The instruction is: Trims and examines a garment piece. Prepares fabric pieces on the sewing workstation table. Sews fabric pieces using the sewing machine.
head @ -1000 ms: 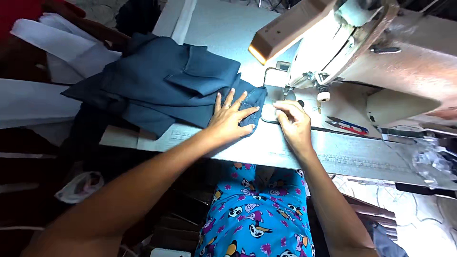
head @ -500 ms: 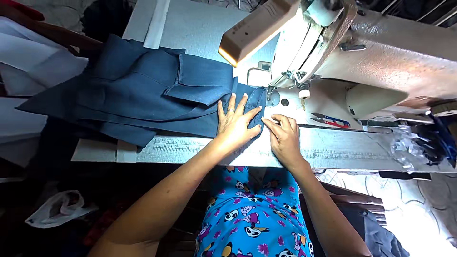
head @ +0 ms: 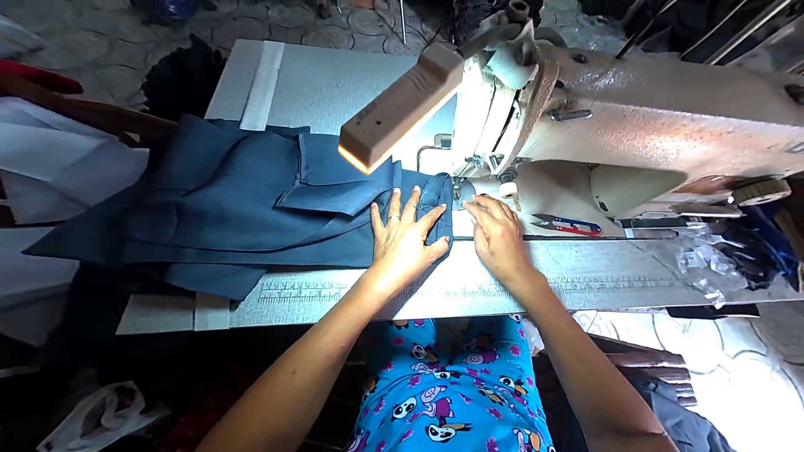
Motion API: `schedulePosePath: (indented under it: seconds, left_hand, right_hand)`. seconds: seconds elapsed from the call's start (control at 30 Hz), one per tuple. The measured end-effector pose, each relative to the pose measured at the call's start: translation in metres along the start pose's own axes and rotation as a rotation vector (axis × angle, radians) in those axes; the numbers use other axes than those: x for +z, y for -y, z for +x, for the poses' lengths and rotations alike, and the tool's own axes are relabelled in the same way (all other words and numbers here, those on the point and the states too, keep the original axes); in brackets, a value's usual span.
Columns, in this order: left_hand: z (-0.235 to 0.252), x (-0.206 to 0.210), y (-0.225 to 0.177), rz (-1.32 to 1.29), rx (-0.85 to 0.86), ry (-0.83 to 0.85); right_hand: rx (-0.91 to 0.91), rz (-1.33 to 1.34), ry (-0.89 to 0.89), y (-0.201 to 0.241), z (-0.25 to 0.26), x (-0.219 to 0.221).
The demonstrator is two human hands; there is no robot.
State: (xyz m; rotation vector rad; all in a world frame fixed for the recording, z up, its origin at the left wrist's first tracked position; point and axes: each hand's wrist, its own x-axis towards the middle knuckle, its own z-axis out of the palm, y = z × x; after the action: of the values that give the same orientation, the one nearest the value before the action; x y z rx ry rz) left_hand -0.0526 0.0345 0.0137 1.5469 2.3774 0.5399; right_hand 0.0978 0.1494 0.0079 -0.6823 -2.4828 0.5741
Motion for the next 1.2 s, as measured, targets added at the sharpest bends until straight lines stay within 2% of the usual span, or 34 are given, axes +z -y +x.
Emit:
schedulePosePath:
  seconds: [0.17, 0.3, 0.47, 0.6, 0.83, 1.2]
  left_hand:
    - [0.012, -0.002, -0.009, -0.002, -0.051, 0.021]
    - [0.033, 0.001, -0.012, -0.008, -0.109, 0.047]
    - [0.056, -0.002, -0.015, -0.041, -0.116, 0.067]
    - [0.067, -0.005, -0.016, -0.048, -0.104, 0.101]
    - [0.069, -0.008, -0.013, -0.066, -0.099, 0.120]
    - [0.068, -0.006, -0.013, -0.076, -0.089, 0.090]
  right_hand:
    - [0.007, -0.019, 0.083, -0.026, 0.027, 0.005]
    - [0.058, -0.083, 0.021, -0.041, 0.037, 0.013]
    - [0.098, -0.099, -0.073, -0.032, 0.025, 0.011]
    - [0.017, -0.013, -0.218, -0.036, 0.016, 0.014]
    - [-0.006, -0.060, -0.038, -0.031, 0.016, 0.009]
    - [-0.011, -0.101, -0.044, -0.032, 0.017, 0.010]
